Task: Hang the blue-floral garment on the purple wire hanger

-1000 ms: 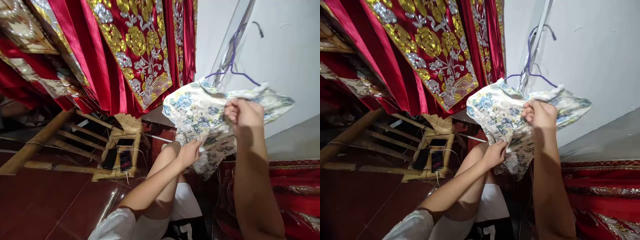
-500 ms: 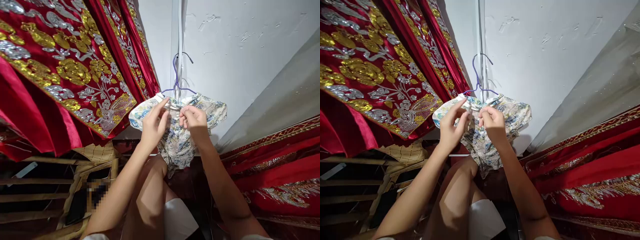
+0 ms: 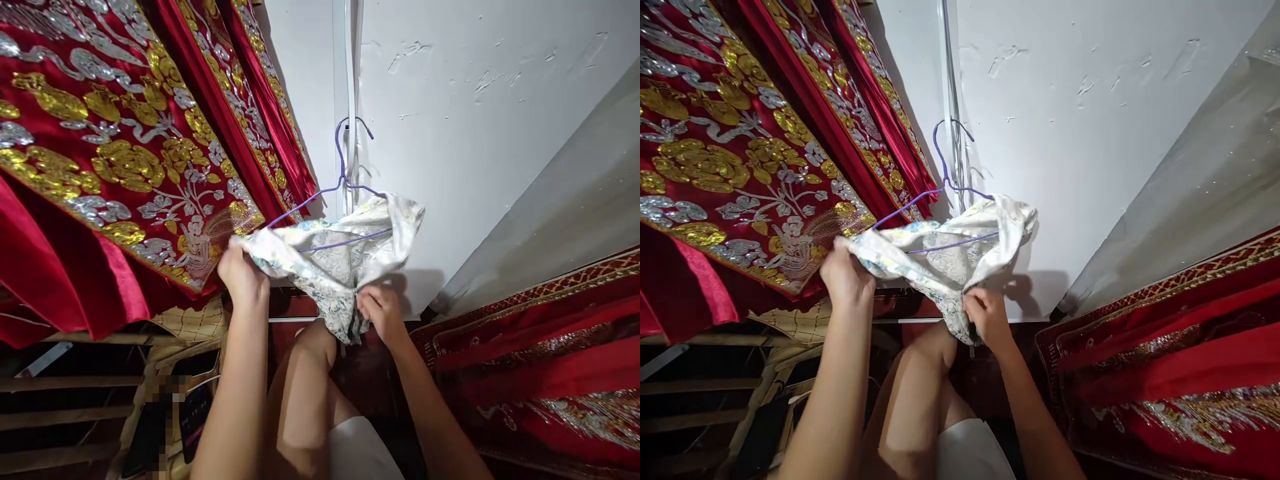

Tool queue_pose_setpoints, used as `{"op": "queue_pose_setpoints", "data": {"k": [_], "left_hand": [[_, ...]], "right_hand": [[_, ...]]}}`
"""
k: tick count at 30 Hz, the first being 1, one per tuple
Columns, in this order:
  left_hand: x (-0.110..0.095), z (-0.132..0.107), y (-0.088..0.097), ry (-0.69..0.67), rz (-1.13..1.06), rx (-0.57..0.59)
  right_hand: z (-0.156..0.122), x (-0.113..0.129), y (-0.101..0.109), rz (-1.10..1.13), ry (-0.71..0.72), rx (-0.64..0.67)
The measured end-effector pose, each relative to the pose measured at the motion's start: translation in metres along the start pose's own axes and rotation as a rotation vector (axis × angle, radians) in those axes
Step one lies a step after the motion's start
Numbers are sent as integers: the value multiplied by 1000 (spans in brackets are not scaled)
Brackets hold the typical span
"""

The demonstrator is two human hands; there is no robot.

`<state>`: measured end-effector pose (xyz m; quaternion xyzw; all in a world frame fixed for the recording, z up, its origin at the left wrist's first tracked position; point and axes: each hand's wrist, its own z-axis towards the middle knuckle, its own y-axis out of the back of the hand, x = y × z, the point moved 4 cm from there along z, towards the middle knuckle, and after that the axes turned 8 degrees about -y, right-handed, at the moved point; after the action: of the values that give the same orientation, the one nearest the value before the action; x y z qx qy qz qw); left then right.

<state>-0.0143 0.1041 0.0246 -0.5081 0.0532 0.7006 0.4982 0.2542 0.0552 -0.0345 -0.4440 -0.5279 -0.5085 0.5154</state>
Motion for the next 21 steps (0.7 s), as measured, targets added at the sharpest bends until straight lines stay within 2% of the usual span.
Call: {"op": "queue_pose_setpoints", "data": {"k": [3, 5, 7, 9, 11, 13, 15, 17, 19, 21], "left_hand": [[49, -42, 20, 425, -101, -119], [71, -80, 19, 617, -154, -131], [81, -112, 11, 756, -209, -98], [80, -133, 2, 840, -270, -69], [67, -141, -5, 821, -328, -42], [43, -143, -13, 723, -374, 50], [12, -148, -25, 609, -387, 252], [-17, -157, -39, 463, -288, 534], [-38, -168, -51, 264, -81, 809], [-45, -173, -55, 110, 102, 951]], "right_hand": [[-34, -21, -10, 172, -17, -47], [-54, -36, -16, 294, -16, -109], [-69, -51, -18, 393, -29, -155], [-79, -63, -16, 416, -62, -147], [-81, -68, -12, 354, -105, -99], [-77, -65, -5, 262, -101, -71], [-68, -57, 2, 191, -39, -90], [-58, -47, 4, 195, 2, -64], [-49, -39, 2, 273, -24, 55], [-41, -28, -1, 311, -66, 211]]}}
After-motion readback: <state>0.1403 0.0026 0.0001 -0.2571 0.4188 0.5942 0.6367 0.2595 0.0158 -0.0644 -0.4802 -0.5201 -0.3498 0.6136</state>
